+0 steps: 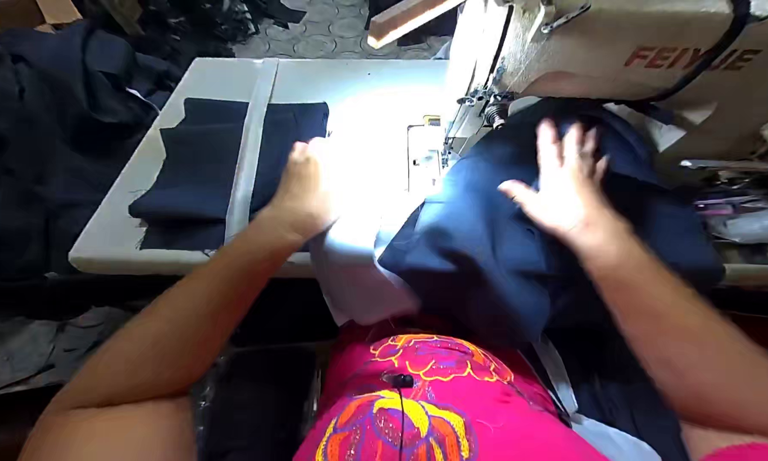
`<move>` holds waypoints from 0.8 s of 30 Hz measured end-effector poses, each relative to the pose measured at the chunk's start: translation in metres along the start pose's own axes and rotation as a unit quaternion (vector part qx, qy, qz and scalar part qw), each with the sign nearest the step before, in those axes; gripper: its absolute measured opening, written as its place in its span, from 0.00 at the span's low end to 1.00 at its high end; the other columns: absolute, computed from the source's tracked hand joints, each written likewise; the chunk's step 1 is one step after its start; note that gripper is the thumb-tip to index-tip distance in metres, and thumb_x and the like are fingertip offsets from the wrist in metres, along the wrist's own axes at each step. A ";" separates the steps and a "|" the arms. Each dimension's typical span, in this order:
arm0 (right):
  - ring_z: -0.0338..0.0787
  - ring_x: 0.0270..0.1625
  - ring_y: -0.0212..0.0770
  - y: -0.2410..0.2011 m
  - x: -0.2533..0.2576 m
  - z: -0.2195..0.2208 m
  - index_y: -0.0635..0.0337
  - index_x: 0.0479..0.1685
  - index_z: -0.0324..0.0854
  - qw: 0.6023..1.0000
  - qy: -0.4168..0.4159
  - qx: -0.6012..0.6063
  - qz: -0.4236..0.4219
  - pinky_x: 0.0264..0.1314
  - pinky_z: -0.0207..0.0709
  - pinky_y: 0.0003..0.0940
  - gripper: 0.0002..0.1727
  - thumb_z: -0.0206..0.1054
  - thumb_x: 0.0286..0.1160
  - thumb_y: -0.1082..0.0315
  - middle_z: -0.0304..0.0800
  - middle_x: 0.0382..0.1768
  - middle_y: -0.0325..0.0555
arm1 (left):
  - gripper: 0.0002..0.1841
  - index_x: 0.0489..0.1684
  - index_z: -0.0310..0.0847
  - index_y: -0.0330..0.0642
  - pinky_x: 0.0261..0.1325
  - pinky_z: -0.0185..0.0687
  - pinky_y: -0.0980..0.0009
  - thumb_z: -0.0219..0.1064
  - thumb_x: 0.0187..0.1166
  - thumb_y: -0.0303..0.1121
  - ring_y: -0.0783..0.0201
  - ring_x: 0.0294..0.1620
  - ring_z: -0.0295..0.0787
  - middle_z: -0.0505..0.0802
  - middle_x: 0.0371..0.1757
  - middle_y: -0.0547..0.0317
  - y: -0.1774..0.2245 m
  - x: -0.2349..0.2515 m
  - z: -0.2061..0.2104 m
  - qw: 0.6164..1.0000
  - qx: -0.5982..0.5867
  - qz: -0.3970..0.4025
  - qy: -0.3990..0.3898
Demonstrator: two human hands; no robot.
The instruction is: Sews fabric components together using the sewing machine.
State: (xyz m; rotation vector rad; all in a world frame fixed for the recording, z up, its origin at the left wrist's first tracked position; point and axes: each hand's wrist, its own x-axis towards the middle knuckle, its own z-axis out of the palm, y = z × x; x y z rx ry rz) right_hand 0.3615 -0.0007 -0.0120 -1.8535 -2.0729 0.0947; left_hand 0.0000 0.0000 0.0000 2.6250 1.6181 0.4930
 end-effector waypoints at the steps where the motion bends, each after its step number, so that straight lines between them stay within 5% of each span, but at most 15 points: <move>1: 0.39 0.91 0.85 -0.015 -0.016 0.020 0.57 0.97 0.44 1.000 -0.024 0.006 0.007 0.78 0.36 0.92 0.51 0.58 0.82 0.36 0.40 0.91 0.78 | 0.11 0.48 0.90 0.30 0.78 0.62 0.30 0.66 0.79 0.28 0.30 0.74 0.79 0.89 0.63 0.30 -0.001 -0.007 0.015 1.000 0.000 0.027 0.013; 3: 0.37 0.92 0.82 -0.030 -0.038 0.049 0.45 0.98 0.46 0.996 -0.087 -0.008 0.023 0.77 0.34 0.93 0.45 0.47 0.85 0.32 0.39 0.93 0.72 | 0.18 0.57 0.89 0.33 0.80 0.58 0.27 0.60 0.86 0.38 0.33 0.73 0.81 0.90 0.64 0.35 0.001 -0.021 0.037 0.999 -0.024 0.036 -0.024; 6: 0.38 0.91 0.84 -0.025 -0.021 0.058 0.41 0.96 0.53 0.990 -0.134 -0.047 0.017 0.75 0.33 0.93 0.43 0.44 0.85 0.30 0.43 0.93 0.71 | 0.31 0.84 0.73 0.46 0.78 0.56 0.26 0.45 0.90 0.54 0.38 0.83 0.72 0.80 0.81 0.43 -0.005 -0.028 0.061 0.995 -0.035 0.001 -0.092; 8: 0.42 0.90 0.86 -0.004 0.011 0.060 0.42 0.95 0.57 0.989 -0.137 -0.043 -0.036 0.75 0.35 0.93 0.42 0.46 0.85 0.31 0.48 0.91 0.74 | 0.34 0.87 0.70 0.49 0.78 0.51 0.22 0.41 0.90 0.57 0.35 0.86 0.68 0.78 0.84 0.43 -0.004 -0.027 0.065 0.994 -0.023 -0.016 -0.102; 10: 0.44 0.90 0.85 0.026 0.049 0.063 0.44 0.93 0.59 0.982 -0.141 -0.035 -0.124 0.78 0.34 0.92 0.40 0.47 0.86 0.34 0.50 0.91 0.73 | 0.32 0.87 0.71 0.55 0.71 0.59 0.22 0.45 0.88 0.58 0.31 0.82 0.70 0.80 0.81 0.43 0.007 -0.021 0.062 0.995 0.001 -0.017 -0.100; 13: 0.46 0.91 0.81 0.050 0.093 0.063 0.45 0.94 0.58 0.962 -0.162 -0.077 -0.204 0.83 0.36 0.86 0.41 0.44 0.87 0.34 0.51 0.91 0.72 | 0.32 0.90 0.65 0.62 0.68 0.57 0.16 0.63 0.82 0.43 0.27 0.75 0.76 0.85 0.74 0.40 0.031 -0.010 0.054 0.996 -0.008 0.028 -0.089; 16: 0.48 0.92 0.79 0.009 0.087 0.047 0.53 0.91 0.63 0.966 -0.150 -0.133 -0.165 0.84 0.27 0.87 0.35 0.53 0.90 0.46 0.56 0.89 0.73 | 0.48 0.91 0.64 0.60 0.62 0.79 0.41 0.69 0.61 0.18 0.42 0.71 0.83 0.82 0.76 0.43 0.041 0.013 0.052 0.982 -0.040 0.179 -0.035; 18: 0.47 0.92 0.78 -0.032 0.054 0.041 0.63 0.87 0.66 0.981 -0.092 -0.129 -0.109 0.85 0.27 0.86 0.32 0.63 0.84 0.63 0.57 0.88 0.75 | 0.54 0.91 0.64 0.57 0.85 0.60 0.42 0.68 0.49 0.15 0.41 0.91 0.59 0.64 0.92 0.43 0.043 0.032 0.056 0.950 -0.074 0.292 -0.085; 20: 0.44 0.93 0.75 -0.061 0.010 0.042 0.62 0.91 0.60 0.994 -0.061 -0.084 -0.033 0.84 0.28 0.86 0.35 0.59 0.87 0.57 0.53 0.90 0.71 | 0.45 0.80 0.78 0.49 0.84 0.60 0.38 0.71 0.45 0.20 0.37 0.89 0.62 0.74 0.86 0.42 0.045 0.043 0.064 0.928 -0.078 0.346 -0.117; 22: 0.42 0.93 0.78 -0.063 -0.028 0.051 0.53 0.94 0.56 0.997 -0.053 -0.048 0.029 0.80 0.31 0.90 0.40 0.54 0.88 0.42 0.49 0.92 0.69 | 0.22 0.54 0.87 0.39 0.75 0.69 0.43 0.65 0.57 0.18 0.42 0.74 0.81 0.90 0.64 0.44 0.043 0.046 0.070 0.915 -0.101 0.378 -0.100; 24: 0.41 0.93 0.78 -0.050 -0.045 0.060 0.46 0.95 0.55 0.994 -0.073 -0.038 0.074 0.78 0.35 0.91 0.42 0.48 0.86 0.33 0.47 0.93 0.67 | 0.09 0.31 0.84 0.39 0.73 0.71 0.49 0.56 0.70 0.21 0.50 0.59 0.88 0.92 0.45 0.50 0.037 0.046 0.067 0.912 -0.098 0.392 -0.073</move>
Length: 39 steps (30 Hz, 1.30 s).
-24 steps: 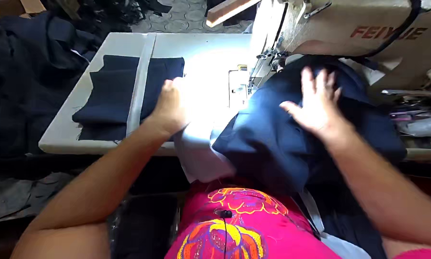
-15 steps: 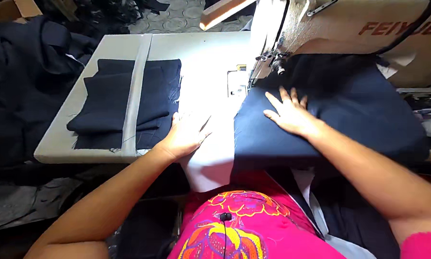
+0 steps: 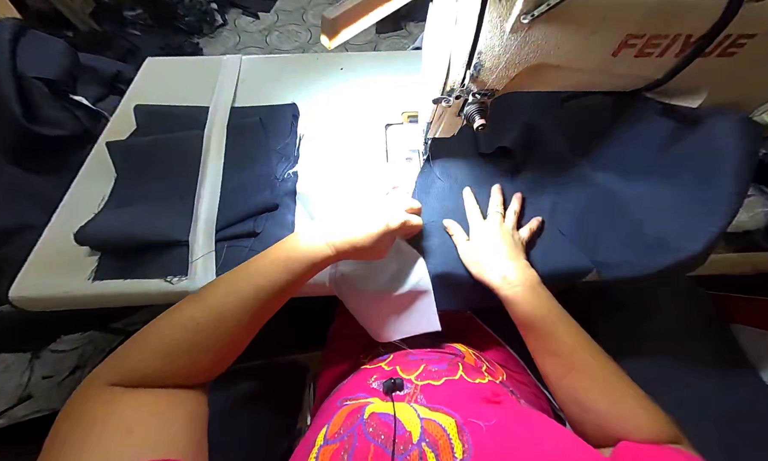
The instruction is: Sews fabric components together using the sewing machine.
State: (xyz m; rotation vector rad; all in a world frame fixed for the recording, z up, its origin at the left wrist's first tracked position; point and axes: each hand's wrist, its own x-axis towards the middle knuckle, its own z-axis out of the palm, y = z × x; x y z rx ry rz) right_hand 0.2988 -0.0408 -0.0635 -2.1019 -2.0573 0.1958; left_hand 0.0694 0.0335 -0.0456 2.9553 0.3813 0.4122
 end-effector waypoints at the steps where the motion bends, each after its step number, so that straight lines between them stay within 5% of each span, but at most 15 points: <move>1: 0.42 0.93 0.77 0.008 -0.001 0.002 0.46 0.95 0.56 1.000 -0.004 0.001 0.006 0.78 0.36 0.90 0.42 0.47 0.86 0.32 0.48 0.93 0.67 | 0.09 0.24 0.81 0.39 0.73 0.72 0.48 0.55 0.70 0.21 0.50 0.55 0.89 0.92 0.40 0.50 0.000 -0.004 -0.005 1.000 -0.010 0.005 0.002; 5: 0.42 0.93 0.77 0.028 0.015 -0.003 0.46 0.95 0.56 0.999 -0.031 -0.007 -0.020 0.80 0.33 0.89 0.42 0.46 0.86 0.32 0.48 0.93 0.68 | 0.08 0.13 0.79 0.42 0.66 0.73 0.54 0.61 0.61 0.31 0.56 0.46 0.87 0.89 0.29 0.55 0.005 -0.020 -0.026 0.995 -0.085 -0.029 -0.043; 9: 0.48 0.92 0.78 0.058 0.055 -0.004 0.49 0.93 0.61 0.989 -0.036 0.005 -0.141 0.83 0.50 0.79 0.41 0.47 0.86 0.35 0.51 0.91 0.72 | 0.30 0.25 0.86 0.33 0.61 0.78 0.56 0.46 0.92 0.44 0.56 0.50 0.88 0.90 0.35 0.49 0.031 -0.019 -0.024 0.971 -0.132 -0.200 -0.022; 11: 0.48 0.92 0.76 0.063 0.068 -0.009 0.50 0.94 0.58 0.985 -0.059 0.009 -0.163 0.85 0.54 0.73 0.40 0.48 0.87 0.37 0.49 0.92 0.71 | 0.24 0.23 0.83 0.34 0.46 0.80 0.59 0.54 0.90 0.41 0.58 0.42 0.87 0.88 0.37 0.50 0.040 -0.011 -0.004 0.962 -0.119 -0.238 0.055; 12: 0.48 0.93 0.75 0.059 0.068 -0.013 0.50 0.94 0.58 0.985 -0.064 0.011 -0.158 0.87 0.53 0.72 0.39 0.50 0.88 0.39 0.49 0.92 0.71 | 0.16 0.26 0.85 0.36 0.43 0.84 0.59 0.63 0.81 0.38 0.57 0.41 0.88 0.89 0.39 0.50 0.039 -0.008 0.009 0.969 -0.070 -0.214 0.103; 13: 0.53 0.91 0.75 0.049 0.065 -0.015 0.53 0.92 0.61 0.986 -0.044 0.021 -0.158 0.86 0.53 0.74 0.36 0.55 0.88 0.46 0.55 0.89 0.72 | 0.11 0.37 0.87 0.36 0.52 0.84 0.54 0.69 0.73 0.37 0.53 0.49 0.88 0.90 0.48 0.47 0.038 -0.006 0.016 0.972 -0.037 -0.202 0.112; 14: 0.63 0.87 0.74 0.036 0.058 -0.016 0.58 0.87 0.67 0.985 -0.002 0.037 -0.171 0.82 0.57 0.75 0.33 0.61 0.85 0.55 0.65 0.84 0.72 | 0.18 0.51 0.87 0.36 0.67 0.78 0.47 0.70 0.70 0.40 0.47 0.63 0.87 0.90 0.60 0.44 0.039 -0.006 0.021 0.974 -0.018 -0.202 0.096; 16: 0.81 0.70 0.69 0.004 0.036 -0.013 0.61 0.74 0.80 0.974 0.068 0.050 -0.212 0.62 0.75 0.69 0.26 0.61 0.77 0.62 0.82 0.66 0.67 | 0.27 0.65 0.83 0.37 0.79 0.65 0.43 0.66 0.71 0.45 0.47 0.74 0.81 0.87 0.71 0.45 0.037 -0.008 0.031 0.977 -0.005 -0.200 0.075; 19: 0.86 0.56 0.61 -0.029 0.007 -0.007 0.53 0.71 0.84 0.977 0.026 0.040 -0.207 0.47 0.79 0.58 0.25 0.57 0.78 0.56 0.85 0.53 0.59 | 0.24 0.59 0.85 0.38 0.77 0.70 0.49 0.65 0.69 0.44 0.53 0.72 0.82 0.89 0.66 0.49 0.038 -0.014 0.034 0.978 -0.027 -0.183 0.099; 23: 0.84 0.58 0.66 -0.037 -0.001 -0.015 0.53 0.73 0.82 0.983 -0.042 -0.022 -0.179 0.47 0.81 0.55 0.27 0.73 0.70 0.71 0.82 0.56 0.66 | 0.27 0.61 0.82 0.32 0.69 0.81 0.58 0.68 0.65 0.41 0.54 0.69 0.87 0.88 0.69 0.42 0.045 -0.027 0.033 0.978 -0.059 -0.167 0.114; 26: 0.84 0.58 0.65 -0.035 -0.005 -0.016 0.45 0.73 0.85 0.981 -0.043 -0.024 -0.188 0.46 0.81 0.54 0.24 0.70 0.76 0.68 0.84 0.56 0.66 | 0.28 0.62 0.81 0.29 0.71 0.82 0.58 0.69 0.63 0.38 0.52 0.69 0.87 0.88 0.68 0.40 0.045 -0.032 0.031 0.977 -0.064 -0.148 0.142; 29: 0.83 0.62 0.69 -0.043 -0.018 -0.016 0.58 0.69 0.85 0.985 -0.054 -0.020 -0.165 0.48 0.81 0.58 0.26 0.70 0.79 0.51 0.84 0.59 0.69 | 0.21 0.55 0.82 0.26 0.69 0.83 0.58 0.68 0.67 0.33 0.51 0.63 0.90 0.91 0.61 0.37 0.048 -0.017 0.013 0.960 -0.082 -0.129 0.236; 31: 0.83 0.60 0.74 -0.054 -0.029 -0.009 0.67 0.61 0.85 0.989 -0.023 -0.012 -0.147 0.45 0.80 0.63 0.20 0.73 0.70 0.70 0.83 0.55 0.75 | 0.18 0.55 0.81 0.22 0.67 0.84 0.62 0.63 0.72 0.27 0.54 0.60 0.91 0.92 0.55 0.35 0.047 0.006 -0.009 0.943 -0.127 -0.098 0.290; 35: 0.79 0.69 0.78 -0.061 -0.040 0.003 0.70 0.71 0.79 0.991 -0.020 -0.045 -0.126 0.59 0.78 0.66 0.27 0.70 0.69 0.74 0.76 0.68 0.83 | 0.11 0.50 0.80 0.22 0.54 0.87 0.72 0.54 0.79 0.17 0.65 0.48 0.91 0.90 0.46 0.43 0.017 0.057 -0.023 0.944 -0.216 -0.027 0.249; 39: 0.79 0.72 0.74 -0.052 -0.040 0.004 0.68 0.70 0.80 0.990 -0.008 -0.035 -0.133 0.62 0.77 0.66 0.24 0.65 0.76 0.67 0.76 0.71 0.78 | 0.13 0.44 0.88 0.29 0.58 0.81 0.59 0.56 0.73 0.15 0.52 0.49 0.90 0.92 0.42 0.43 -0.038 0.057 0.008 0.979 -0.130 0.002 0.157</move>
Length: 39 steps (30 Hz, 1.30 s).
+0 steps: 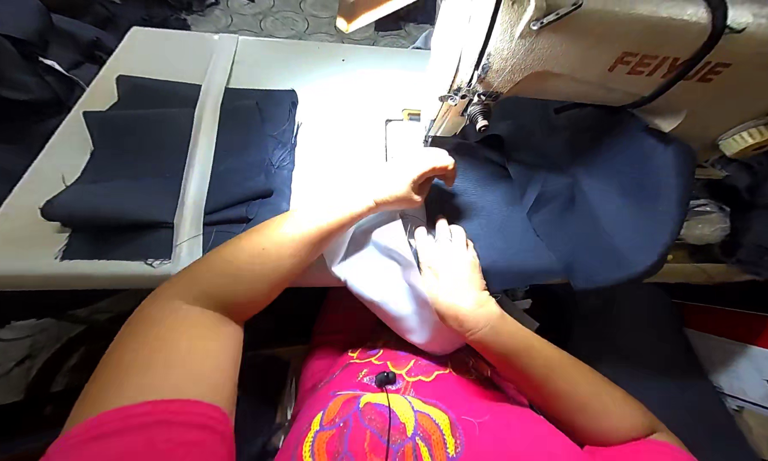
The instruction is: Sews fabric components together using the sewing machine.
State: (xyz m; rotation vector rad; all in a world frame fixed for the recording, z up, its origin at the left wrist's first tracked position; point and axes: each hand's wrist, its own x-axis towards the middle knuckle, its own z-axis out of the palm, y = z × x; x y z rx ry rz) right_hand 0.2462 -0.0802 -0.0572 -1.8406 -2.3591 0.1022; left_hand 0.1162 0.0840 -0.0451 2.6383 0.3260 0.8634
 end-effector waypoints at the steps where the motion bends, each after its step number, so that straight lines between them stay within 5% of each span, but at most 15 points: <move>1: 0.80 0.71 0.72 0.005 0.001 -0.002 0.67 0.72 0.80 1.000 0.002 -0.001 -0.004 0.61 0.78 0.63 0.24 0.63 0.79 0.68 0.77 0.72 0.75 | 0.13 0.44 0.88 0.30 0.59 0.80 0.56 0.58 0.69 0.15 0.50 0.51 0.89 0.92 0.44 0.42 -0.010 -0.008 0.003 1.000 0.002 -0.018 -0.024; 7: 0.89 0.52 0.70 0.033 0.029 -0.018 0.71 0.48 0.85 0.998 0.046 0.043 -0.019 0.47 0.80 0.64 0.12 0.64 0.79 0.69 0.88 0.44 0.68 | 0.16 0.48 0.89 0.31 0.63 0.79 0.55 0.57 0.68 0.14 0.48 0.56 0.89 0.92 0.48 0.42 -0.012 -0.020 0.006 0.997 0.007 -0.066 -0.038; 11: 0.90 0.51 0.69 0.042 0.047 -0.030 0.71 0.60 0.78 0.994 0.037 0.090 0.056 0.48 0.79 0.68 0.19 0.67 0.70 0.72 0.87 0.48 0.70 | 0.19 0.51 0.88 0.31 0.65 0.77 0.56 0.54 0.69 0.13 0.48 0.58 0.88 0.93 0.50 0.42 -0.015 -0.020 0.008 0.997 0.013 -0.068 -0.027; 14: 0.91 0.46 0.61 0.055 0.035 -0.020 0.69 0.53 0.86 0.983 0.128 0.135 -0.008 0.46 0.82 0.59 0.14 0.66 0.68 0.76 0.89 0.42 0.64 | 0.19 0.53 0.88 0.32 0.66 0.77 0.59 0.54 0.70 0.13 0.52 0.59 0.89 0.93 0.51 0.45 -0.016 -0.023 0.009 0.998 0.006 -0.058 -0.009; 19: 0.91 0.50 0.53 0.062 0.015 -0.012 0.64 0.51 0.94 0.970 0.177 0.163 -0.045 0.52 0.85 0.49 0.15 0.68 0.67 0.79 0.91 0.46 0.59 | 0.20 0.56 0.89 0.32 0.74 0.75 0.57 0.53 0.74 0.14 0.50 0.65 0.88 0.93 0.56 0.42 -0.018 -0.025 0.009 0.998 -0.001 -0.059 -0.009; 27: 0.89 0.49 0.54 0.058 0.007 -0.006 0.65 0.48 0.95 0.970 0.172 0.169 -0.042 0.51 0.85 0.46 0.17 0.66 0.62 0.84 0.89 0.45 0.59 | 0.14 0.55 0.91 0.33 0.66 0.78 0.64 0.58 0.85 0.25 0.56 0.56 0.88 0.93 0.51 0.45 -0.032 -0.029 0.013 0.998 -0.054 -0.039 -0.015; 39: 0.90 0.54 0.59 0.051 0.007 -0.015 0.63 0.44 0.96 0.977 0.140 0.163 -0.011 0.57 0.83 0.53 0.17 0.67 0.61 0.86 0.91 0.48 0.60 | 0.09 0.44 0.97 0.38 0.66 0.74 0.63 0.72 0.76 0.32 0.58 0.58 0.85 0.91 0.51 0.45 -0.035 -0.028 0.010 0.996 -0.074 -0.031 -0.040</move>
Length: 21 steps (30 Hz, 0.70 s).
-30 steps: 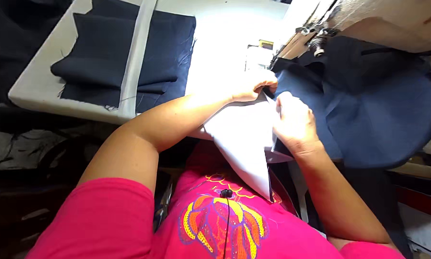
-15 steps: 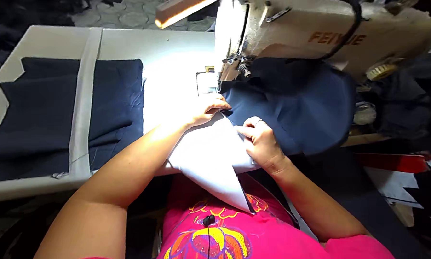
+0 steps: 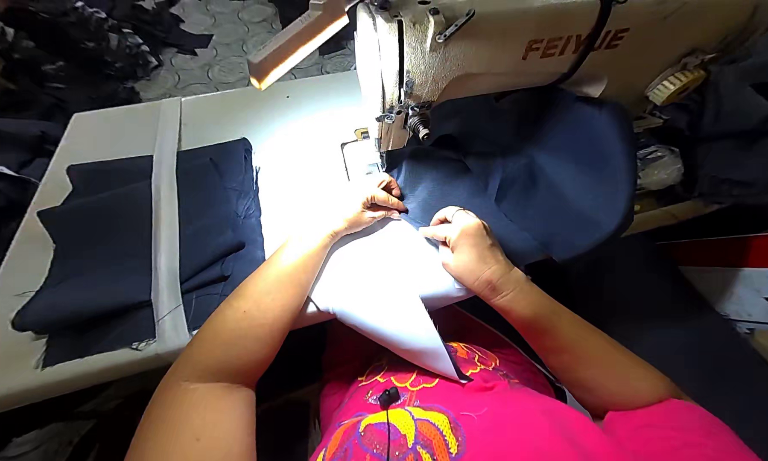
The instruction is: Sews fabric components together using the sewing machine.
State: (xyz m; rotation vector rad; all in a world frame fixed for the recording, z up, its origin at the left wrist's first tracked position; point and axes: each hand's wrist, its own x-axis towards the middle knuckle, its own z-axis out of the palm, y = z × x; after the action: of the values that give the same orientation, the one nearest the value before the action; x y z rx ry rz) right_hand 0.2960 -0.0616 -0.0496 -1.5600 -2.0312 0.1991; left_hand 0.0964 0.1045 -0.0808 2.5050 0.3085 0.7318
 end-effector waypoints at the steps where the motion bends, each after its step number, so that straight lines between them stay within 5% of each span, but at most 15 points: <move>1: 0.91 0.55 0.60 0.000 0.001 -0.001 0.63 0.44 0.96 1.000 -0.006 0.000 -0.001 0.58 0.83 0.54 0.17 0.66 0.61 0.86 0.93 0.49 0.61 | 0.09 0.43 0.97 0.38 0.65 0.74 0.63 0.72 0.76 0.31 0.57 0.57 0.85 0.91 0.51 0.44 0.001 0.001 -0.001 1.000 0.006 0.002 -0.005; 3: 0.94 0.53 0.58 -0.001 0.004 -0.003 0.64 0.43 0.96 1.000 -0.021 0.007 -0.002 0.56 0.85 0.55 0.15 0.66 0.63 0.85 0.95 0.49 0.60 | 0.08 0.41 0.97 0.38 0.64 0.76 0.65 0.72 0.76 0.30 0.58 0.56 0.86 0.92 0.50 0.44 0.005 0.001 -0.002 1.000 0.017 0.005 -0.008; 8: 0.94 0.38 0.50 0.004 0.016 0.007 0.63 0.26 0.93 0.999 0.010 0.022 0.033 0.41 0.84 0.53 0.07 0.71 0.69 0.74 0.94 0.30 0.52 | 0.07 0.38 0.95 0.36 0.60 0.77 0.66 0.71 0.76 0.27 0.61 0.52 0.87 0.93 0.45 0.48 0.006 0.003 0.001 1.000 0.013 0.011 -0.004; 10: 0.93 0.37 0.55 -0.001 0.020 0.009 0.65 0.33 0.91 0.997 0.020 0.009 0.068 0.40 0.83 0.56 0.04 0.71 0.67 0.77 0.93 0.30 0.56 | 0.07 0.38 0.95 0.35 0.59 0.77 0.64 0.69 0.77 0.27 0.59 0.51 0.88 0.93 0.43 0.48 0.006 0.003 0.000 1.000 0.023 0.021 -0.003; 12: 0.94 0.40 0.58 -0.006 0.019 0.011 0.66 0.47 0.89 0.997 0.022 -0.019 0.077 0.41 0.84 0.57 0.11 0.69 0.66 0.80 0.93 0.35 0.58 | 0.08 0.39 0.95 0.36 0.61 0.79 0.62 0.67 0.77 0.25 0.57 0.51 0.90 0.94 0.42 0.47 0.005 0.003 -0.001 0.999 0.033 0.029 -0.005; 15: 0.92 0.44 0.58 -0.009 0.011 0.024 0.66 0.36 0.91 0.996 0.037 -0.077 0.015 0.40 0.85 0.54 0.07 0.72 0.61 0.81 0.88 0.36 0.59 | 0.10 0.36 0.95 0.37 0.56 0.80 0.61 0.64 0.75 0.21 0.56 0.45 0.90 0.94 0.36 0.48 0.007 0.005 0.001 0.998 0.038 0.046 -0.008; 17: 0.91 0.48 0.61 -0.016 0.007 0.025 0.67 0.35 0.91 0.995 -0.018 -0.096 -0.001 0.44 0.86 0.55 0.04 0.73 0.63 0.80 0.88 0.40 0.62 | 0.13 0.32 0.95 0.35 0.53 0.80 0.58 0.61 0.71 0.16 0.53 0.44 0.90 0.93 0.35 0.46 0.011 0.005 0.004 0.998 0.037 0.054 -0.016; 21: 0.90 0.54 0.59 -0.017 0.029 -0.014 0.64 0.50 0.92 0.971 -0.230 -0.063 0.029 0.52 0.82 0.58 0.13 0.61 0.80 0.72 0.90 0.45 0.60 | 0.13 0.32 0.93 0.37 0.64 0.80 0.50 0.60 0.74 0.20 0.45 0.60 0.86 0.93 0.47 0.47 0.052 -0.002 0.003 0.981 0.186 -0.009 -0.051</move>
State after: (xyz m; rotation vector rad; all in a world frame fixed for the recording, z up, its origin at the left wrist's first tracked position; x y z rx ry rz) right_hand 0.2843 -0.0433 -0.0204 -1.7799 -2.3865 0.5035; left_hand 0.0998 0.0588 -0.0569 2.8755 0.4667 0.5768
